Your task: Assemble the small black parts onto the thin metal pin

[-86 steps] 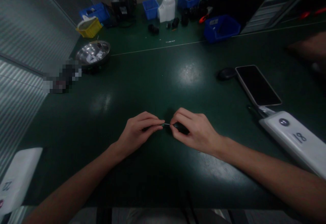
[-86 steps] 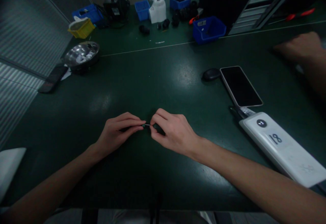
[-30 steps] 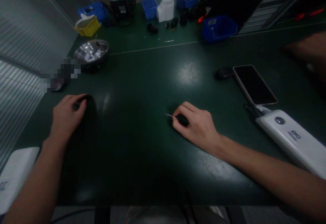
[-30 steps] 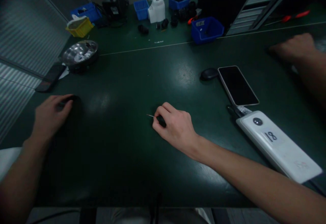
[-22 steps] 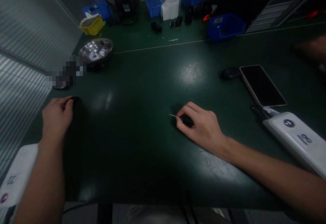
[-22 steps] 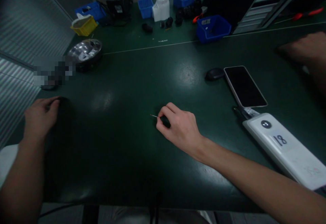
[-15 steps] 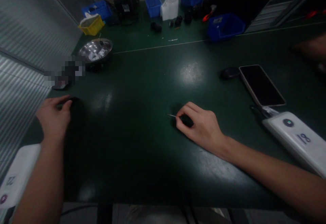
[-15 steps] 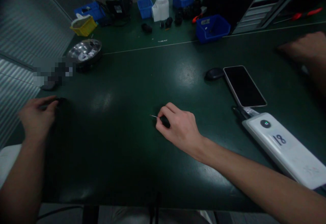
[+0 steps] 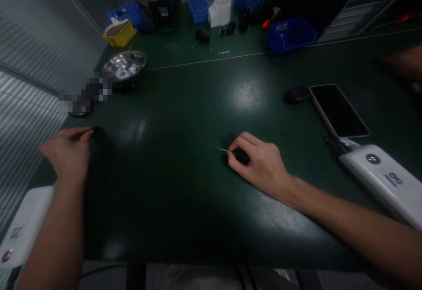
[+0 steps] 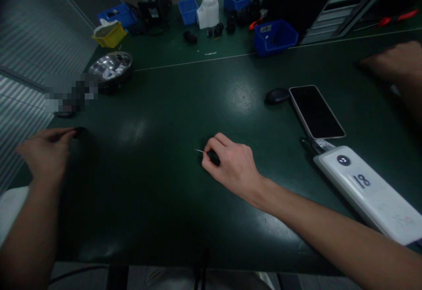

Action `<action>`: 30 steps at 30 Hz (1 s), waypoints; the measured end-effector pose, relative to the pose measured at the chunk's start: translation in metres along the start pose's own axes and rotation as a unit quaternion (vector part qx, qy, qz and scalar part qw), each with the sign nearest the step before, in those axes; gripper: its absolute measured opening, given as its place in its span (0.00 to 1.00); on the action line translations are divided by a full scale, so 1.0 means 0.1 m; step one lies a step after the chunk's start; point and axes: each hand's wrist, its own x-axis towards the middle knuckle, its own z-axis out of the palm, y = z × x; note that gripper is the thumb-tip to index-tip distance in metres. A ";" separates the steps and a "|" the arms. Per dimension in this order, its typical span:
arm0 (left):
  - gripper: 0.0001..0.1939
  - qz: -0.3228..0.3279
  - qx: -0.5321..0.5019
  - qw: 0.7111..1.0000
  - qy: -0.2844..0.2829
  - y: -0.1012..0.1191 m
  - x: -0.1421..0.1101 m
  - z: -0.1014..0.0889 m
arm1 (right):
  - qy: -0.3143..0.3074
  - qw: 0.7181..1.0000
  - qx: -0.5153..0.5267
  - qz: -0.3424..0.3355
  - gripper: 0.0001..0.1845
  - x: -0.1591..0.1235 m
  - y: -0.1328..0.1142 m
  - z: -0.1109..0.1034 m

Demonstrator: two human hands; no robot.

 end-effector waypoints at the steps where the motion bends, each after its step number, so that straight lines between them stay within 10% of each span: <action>1: 0.23 -0.001 0.004 1.000 0.010 0.01 0.00 0.00 | 0.001 1.000 0.000 -0.001 0.09 0.00 0.00 0.00; 30: 0.24 0.037 0.118 0.992 0.018 0.23 -0.09 -0.09 | 0.007 1.000 0.001 -0.005 0.08 0.00 0.00 0.01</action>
